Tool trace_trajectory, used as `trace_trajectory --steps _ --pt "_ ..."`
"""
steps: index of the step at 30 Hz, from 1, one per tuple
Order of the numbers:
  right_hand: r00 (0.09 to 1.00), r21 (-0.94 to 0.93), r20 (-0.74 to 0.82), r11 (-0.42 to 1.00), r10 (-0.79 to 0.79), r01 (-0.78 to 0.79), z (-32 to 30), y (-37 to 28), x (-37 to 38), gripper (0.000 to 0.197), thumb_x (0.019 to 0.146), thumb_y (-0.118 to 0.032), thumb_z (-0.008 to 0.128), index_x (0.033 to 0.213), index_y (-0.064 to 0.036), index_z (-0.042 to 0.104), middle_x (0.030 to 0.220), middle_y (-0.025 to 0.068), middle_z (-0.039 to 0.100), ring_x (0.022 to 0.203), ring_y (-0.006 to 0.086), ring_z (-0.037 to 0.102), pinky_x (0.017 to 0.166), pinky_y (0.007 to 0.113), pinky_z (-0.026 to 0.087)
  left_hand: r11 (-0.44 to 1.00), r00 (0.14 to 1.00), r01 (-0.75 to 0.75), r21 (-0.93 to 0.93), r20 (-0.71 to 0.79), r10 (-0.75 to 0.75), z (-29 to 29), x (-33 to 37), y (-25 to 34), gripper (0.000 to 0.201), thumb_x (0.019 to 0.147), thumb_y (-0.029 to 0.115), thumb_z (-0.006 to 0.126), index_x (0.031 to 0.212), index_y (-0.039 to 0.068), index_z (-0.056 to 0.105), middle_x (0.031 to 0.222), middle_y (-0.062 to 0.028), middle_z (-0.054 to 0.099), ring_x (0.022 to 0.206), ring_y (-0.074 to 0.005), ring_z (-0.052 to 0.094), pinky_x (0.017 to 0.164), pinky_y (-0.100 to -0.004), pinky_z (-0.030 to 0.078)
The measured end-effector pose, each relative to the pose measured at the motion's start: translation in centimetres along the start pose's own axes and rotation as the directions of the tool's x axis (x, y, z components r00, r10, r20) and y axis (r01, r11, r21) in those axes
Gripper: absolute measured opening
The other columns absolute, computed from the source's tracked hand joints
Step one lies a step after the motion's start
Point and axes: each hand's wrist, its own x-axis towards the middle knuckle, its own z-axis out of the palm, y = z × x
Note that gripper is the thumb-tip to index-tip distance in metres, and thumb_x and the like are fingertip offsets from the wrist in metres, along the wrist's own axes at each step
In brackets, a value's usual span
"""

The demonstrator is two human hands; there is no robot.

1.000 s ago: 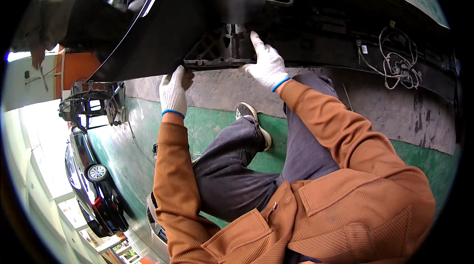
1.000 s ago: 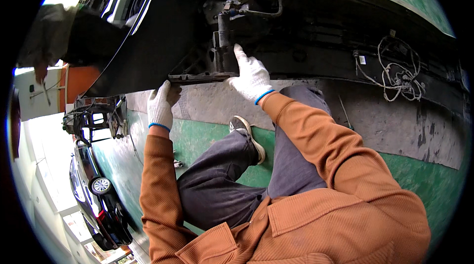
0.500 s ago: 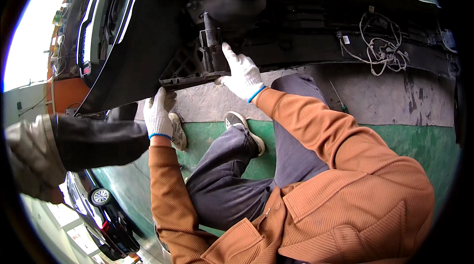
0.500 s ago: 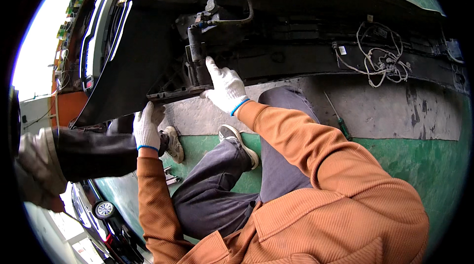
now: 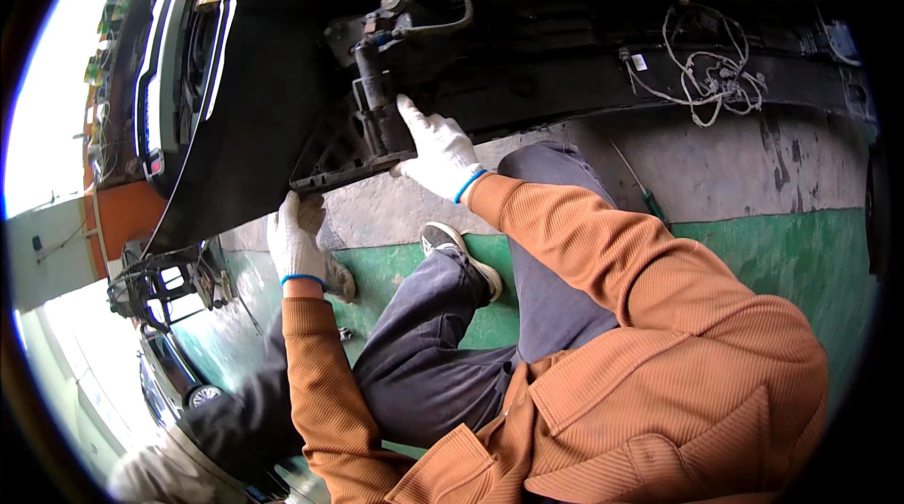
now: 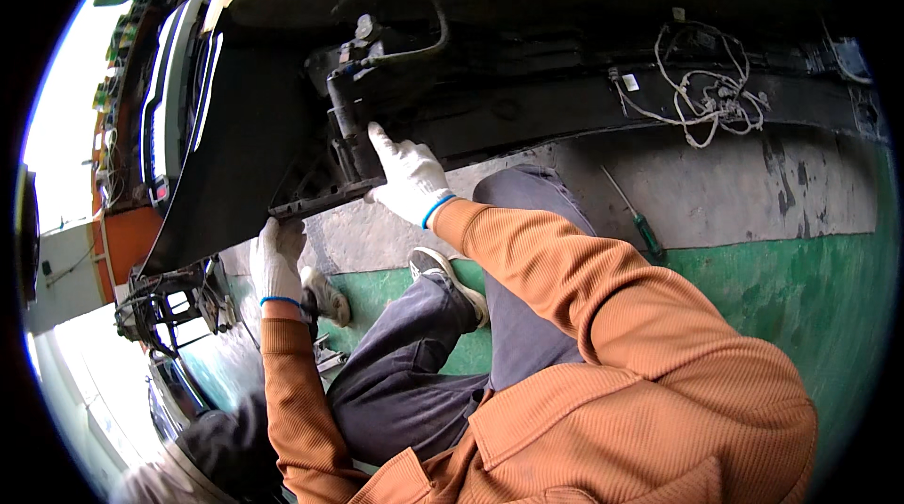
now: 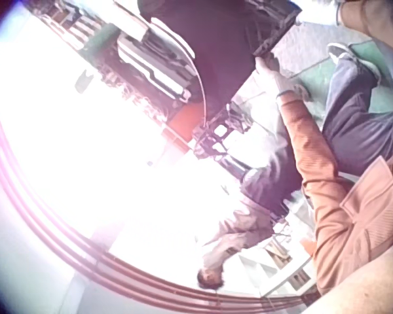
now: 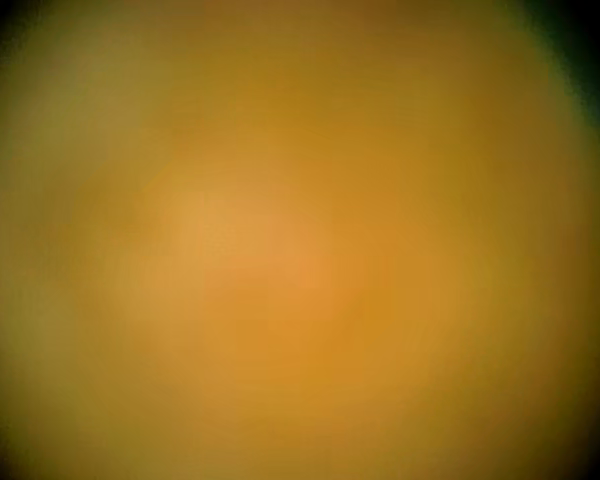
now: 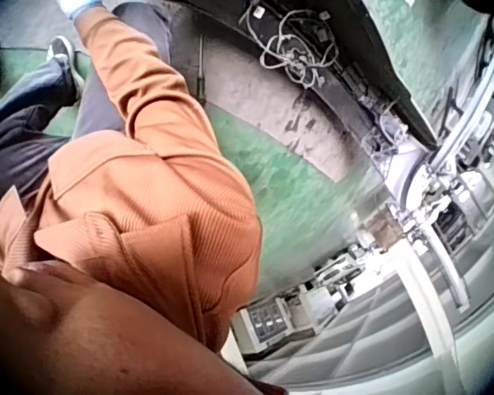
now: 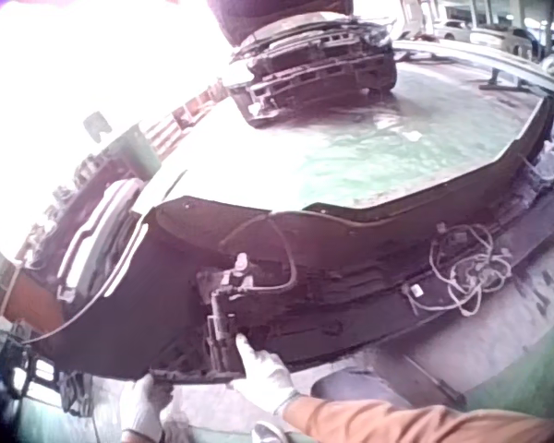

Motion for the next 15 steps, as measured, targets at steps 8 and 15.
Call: trace_trajectory --steps 8,15 --pt "0.964 0.094 0.208 0.977 0.167 -0.19 -2.1 1.0 1.5 0.113 0.071 -0.031 0.09 0.164 -0.0073 0.03 0.124 0.0326 0.07 0.116 0.0479 0.069 0.104 0.05 0.056 0.76 0.992 0.074 0.646 0.034 -0.125 3.3 -2.8 8.1 0.049 0.104 0.048 0.066 0.091 0.0 0.071 0.079 -0.0159 0.077 0.06 -0.0239 0.071 0.057 -0.0336 0.055" --pt "0.954 0.202 0.264 0.96 0.139 -0.196 -0.8 0.6 2.5 0.122 0.065 -0.035 0.09 0.167 -0.0071 0.029 0.138 0.032 0.063 0.13 0.0457 0.062 0.112 0.046 0.051 0.169 0.85 -0.473 0.865 0.398 0.344 6.1 5.3 5.5 0.06 0.096 0.044 0.074 0.127 -0.007 0.072 0.11 -0.0185 0.078 0.099 -0.0278 0.075 0.092 -0.0366 0.056"
